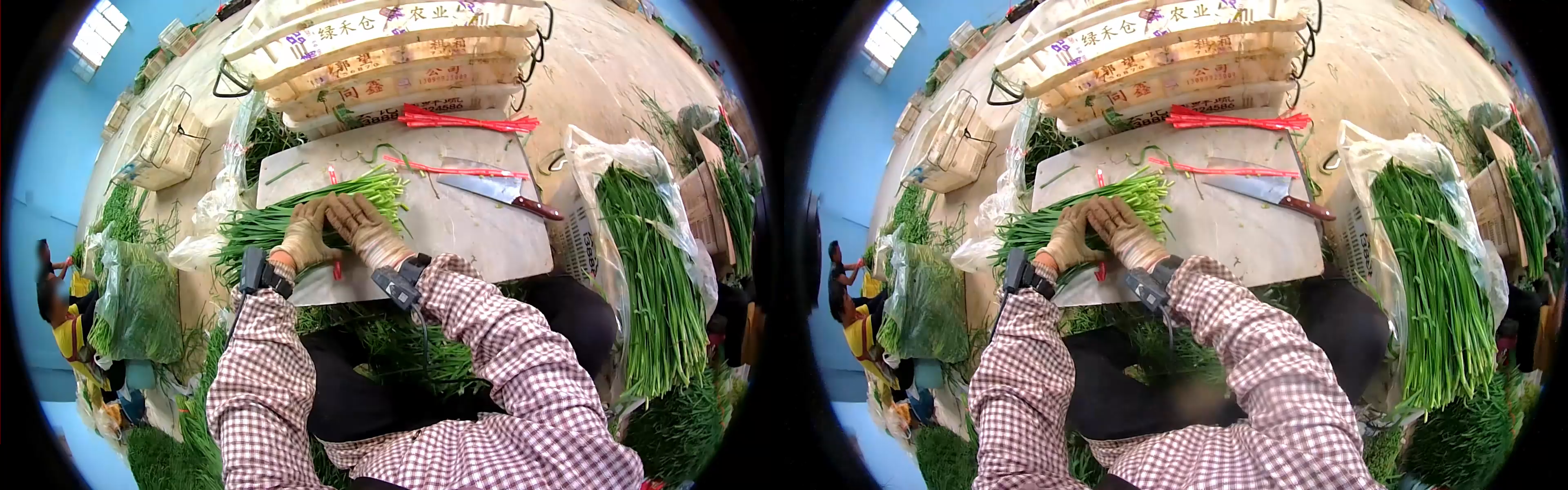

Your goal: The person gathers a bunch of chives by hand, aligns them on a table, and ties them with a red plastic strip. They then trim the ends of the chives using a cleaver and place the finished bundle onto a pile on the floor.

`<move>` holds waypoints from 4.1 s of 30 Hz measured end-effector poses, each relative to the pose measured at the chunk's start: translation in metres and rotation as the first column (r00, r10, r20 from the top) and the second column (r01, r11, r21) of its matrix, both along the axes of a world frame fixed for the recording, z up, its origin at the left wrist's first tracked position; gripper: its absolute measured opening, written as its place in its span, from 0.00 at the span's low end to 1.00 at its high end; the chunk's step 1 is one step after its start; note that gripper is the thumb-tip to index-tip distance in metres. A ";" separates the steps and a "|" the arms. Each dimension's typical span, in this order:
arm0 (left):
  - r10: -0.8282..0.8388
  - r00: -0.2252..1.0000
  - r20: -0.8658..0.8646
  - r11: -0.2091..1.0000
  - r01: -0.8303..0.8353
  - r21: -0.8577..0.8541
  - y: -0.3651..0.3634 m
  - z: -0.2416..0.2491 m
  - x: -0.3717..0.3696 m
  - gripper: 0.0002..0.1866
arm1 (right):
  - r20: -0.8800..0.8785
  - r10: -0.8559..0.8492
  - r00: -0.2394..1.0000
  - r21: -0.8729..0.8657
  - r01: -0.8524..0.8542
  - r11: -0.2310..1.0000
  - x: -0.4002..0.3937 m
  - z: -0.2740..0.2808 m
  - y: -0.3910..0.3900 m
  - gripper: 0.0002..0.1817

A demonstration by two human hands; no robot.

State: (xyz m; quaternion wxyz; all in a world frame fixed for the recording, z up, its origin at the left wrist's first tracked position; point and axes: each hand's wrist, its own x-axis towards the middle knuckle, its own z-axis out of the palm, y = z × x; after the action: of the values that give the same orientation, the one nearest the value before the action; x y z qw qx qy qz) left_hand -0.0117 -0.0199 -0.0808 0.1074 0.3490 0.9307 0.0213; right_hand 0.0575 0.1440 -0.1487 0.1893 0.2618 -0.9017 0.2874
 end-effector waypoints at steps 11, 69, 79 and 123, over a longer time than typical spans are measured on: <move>0.010 0.991 -0.132 0.989 -0.029 -0.144 0.008 0.002 0.002 0.55 | 0.435 -0.105 0.894 0.184 0.026 0.983 -0.085 0.110 0.028 0.22; 0.000 0.999 0.038 0.999 -0.001 0.033 0.052 0.018 0.087 0.48 | 0.609 -0.313 0.729 0.037 0.368 0.929 0.041 0.165 0.033 0.17; 0.016 1.000 -0.024 0.999 -0.015 0.041 0.051 0.005 0.095 0.40 | 0.914 -0.195 0.356 0.165 0.115 0.980 -0.103 0.020 0.040 0.26; -0.165 0.985 -0.054 0.973 0.172 0.154 0.060 -0.008 0.073 0.33 | 0.255 -0.504 0.825 0.818 0.094 0.568 0.104 0.086 0.073 0.70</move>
State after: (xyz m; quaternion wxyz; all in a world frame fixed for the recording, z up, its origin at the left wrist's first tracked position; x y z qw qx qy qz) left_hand 0.0614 0.0399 -0.0889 0.0617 0.4344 0.8952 0.0785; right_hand 0.1617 0.2172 -0.0628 -0.1155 0.0784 -0.9836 -0.1142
